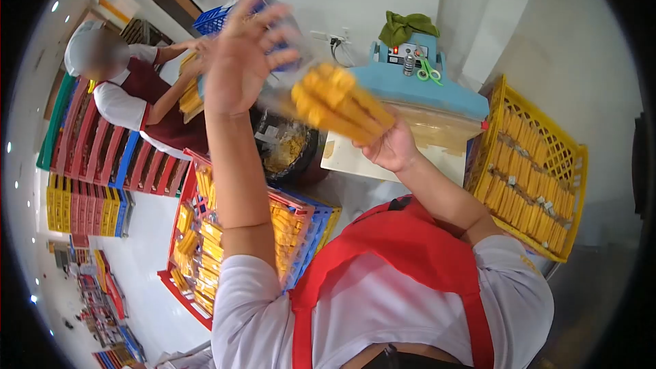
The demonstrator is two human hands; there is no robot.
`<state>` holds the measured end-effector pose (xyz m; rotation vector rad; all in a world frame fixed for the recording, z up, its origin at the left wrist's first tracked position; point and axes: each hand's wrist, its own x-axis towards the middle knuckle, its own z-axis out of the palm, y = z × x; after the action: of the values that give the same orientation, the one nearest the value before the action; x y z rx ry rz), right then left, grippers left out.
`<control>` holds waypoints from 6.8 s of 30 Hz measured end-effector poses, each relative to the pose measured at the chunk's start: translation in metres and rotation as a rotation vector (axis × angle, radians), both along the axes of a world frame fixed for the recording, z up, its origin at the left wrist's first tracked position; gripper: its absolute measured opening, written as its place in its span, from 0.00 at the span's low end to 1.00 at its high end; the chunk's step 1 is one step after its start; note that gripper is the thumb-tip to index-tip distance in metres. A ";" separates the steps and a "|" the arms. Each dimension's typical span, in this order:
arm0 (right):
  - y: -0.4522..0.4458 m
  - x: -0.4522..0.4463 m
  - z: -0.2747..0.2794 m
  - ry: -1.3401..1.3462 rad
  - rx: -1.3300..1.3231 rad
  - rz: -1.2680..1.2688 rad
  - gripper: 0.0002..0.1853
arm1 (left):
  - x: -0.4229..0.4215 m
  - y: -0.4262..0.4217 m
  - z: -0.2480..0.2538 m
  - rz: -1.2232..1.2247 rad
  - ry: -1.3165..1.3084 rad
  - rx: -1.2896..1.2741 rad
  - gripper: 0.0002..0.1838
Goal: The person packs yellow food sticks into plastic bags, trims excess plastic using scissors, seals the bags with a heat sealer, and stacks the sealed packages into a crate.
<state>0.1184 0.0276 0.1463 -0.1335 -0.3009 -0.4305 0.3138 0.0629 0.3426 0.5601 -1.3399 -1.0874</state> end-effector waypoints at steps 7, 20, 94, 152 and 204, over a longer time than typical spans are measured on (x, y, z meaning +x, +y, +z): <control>-0.006 -0.004 0.001 0.215 -0.167 -0.187 0.29 | -0.048 0.010 -0.105 0.203 -0.016 0.103 0.58; -0.026 -0.052 -0.074 1.018 -1.172 -0.468 0.45 | -0.055 -0.010 -0.237 0.039 -0.676 0.182 0.60; -0.007 -0.061 -0.039 1.111 -0.667 -0.844 0.06 | -0.093 0.003 -0.241 0.230 0.012 0.539 0.00; -0.036 0.058 -0.146 1.315 -0.503 -0.852 0.23 | 0.006 -0.098 -0.330 0.407 -0.191 0.716 0.17; -0.001 0.034 -0.092 1.226 -1.012 -0.439 0.12 | 0.134 0.267 -0.385 1.090 -1.478 0.640 0.16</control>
<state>0.1525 0.0263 0.0544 -1.4101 0.7727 -0.5191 0.4482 0.3303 -0.0424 2.5228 -1.3725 0.0406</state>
